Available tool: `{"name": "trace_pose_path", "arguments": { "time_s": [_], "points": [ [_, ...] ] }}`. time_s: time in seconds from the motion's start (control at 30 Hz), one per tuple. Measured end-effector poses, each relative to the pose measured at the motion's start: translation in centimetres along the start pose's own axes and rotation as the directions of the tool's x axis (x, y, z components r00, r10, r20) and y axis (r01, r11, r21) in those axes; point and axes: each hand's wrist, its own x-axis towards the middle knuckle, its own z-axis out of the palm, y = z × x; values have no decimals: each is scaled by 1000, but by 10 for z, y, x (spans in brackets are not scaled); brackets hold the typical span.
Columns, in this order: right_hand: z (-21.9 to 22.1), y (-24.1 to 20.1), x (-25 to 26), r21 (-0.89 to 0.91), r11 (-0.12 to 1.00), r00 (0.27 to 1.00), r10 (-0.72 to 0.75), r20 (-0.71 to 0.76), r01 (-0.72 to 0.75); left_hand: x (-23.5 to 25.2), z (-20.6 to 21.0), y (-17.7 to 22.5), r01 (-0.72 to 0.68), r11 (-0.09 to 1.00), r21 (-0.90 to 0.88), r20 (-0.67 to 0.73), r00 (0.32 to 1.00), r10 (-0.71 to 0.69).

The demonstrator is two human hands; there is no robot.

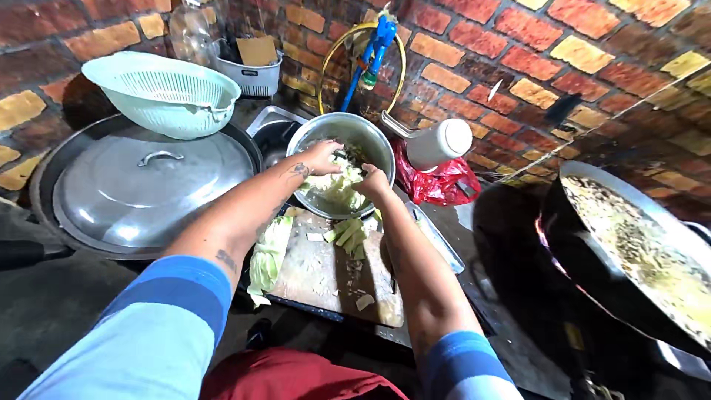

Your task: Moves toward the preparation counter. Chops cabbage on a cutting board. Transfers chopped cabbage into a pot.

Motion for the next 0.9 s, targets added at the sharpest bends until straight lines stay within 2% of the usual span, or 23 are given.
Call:
{"name": "trace_pose_path", "arguments": {
  "time_s": [0.07, 0.17, 0.23, 0.33, 0.43, 0.53, 0.63, 0.7, 0.8, 0.9],
  "points": [
    [-3, 3, 0, 51, 999, 1000, -12, -11, 13, 2, -7, 9, -1, 1000, -4, 43, 999, 1],
    [-13, 11, -25, 126, 980, 989, -150, -15, 151, -6, -19, 26, 2, 997, 80, 96, 995, -9],
    [-19, 23, -57, 29, 970, 970, -241, 0, 241, -25, -25, 42, 14, 990, 139, 145, 989, -35],
    [-3, 46, -96, -148, 965, 976, -211, 58, 218, -69, -13, 65, 24, 994, 108, 188, 981, -44],
    [35, 77, -121, -136, 944, 953, -291, 87, 301, -120, 35, 84, 62, 987, -151, 48, 997, -55],
    [52, 100, -137, 70, 899, 901, -427, -75, 432, -151, 93, 81, 128, 960, -247, -173, 970, -173],
    [57, 115, -144, 300, 876, 913, -297, -282, 378, -157, 129, 64, 287, 940, -184, -240, 914, -326],
    [69, 117, -142, 387, 866, 915, -174, -363, 318, -152, 146, 58, 345, 931, -119, -265, 892, -365],
    [90, 100, -141, 425, 857, 911, -112, -396, 291, -146, 163, 57, 291, 950, -113, -283, 907, -311],
    [110, 83, -140, 561, 777, 913, -43, -406, 285, -145, 169, 69, 149, 931, -332, -233, 944, -234]
  ]
}}
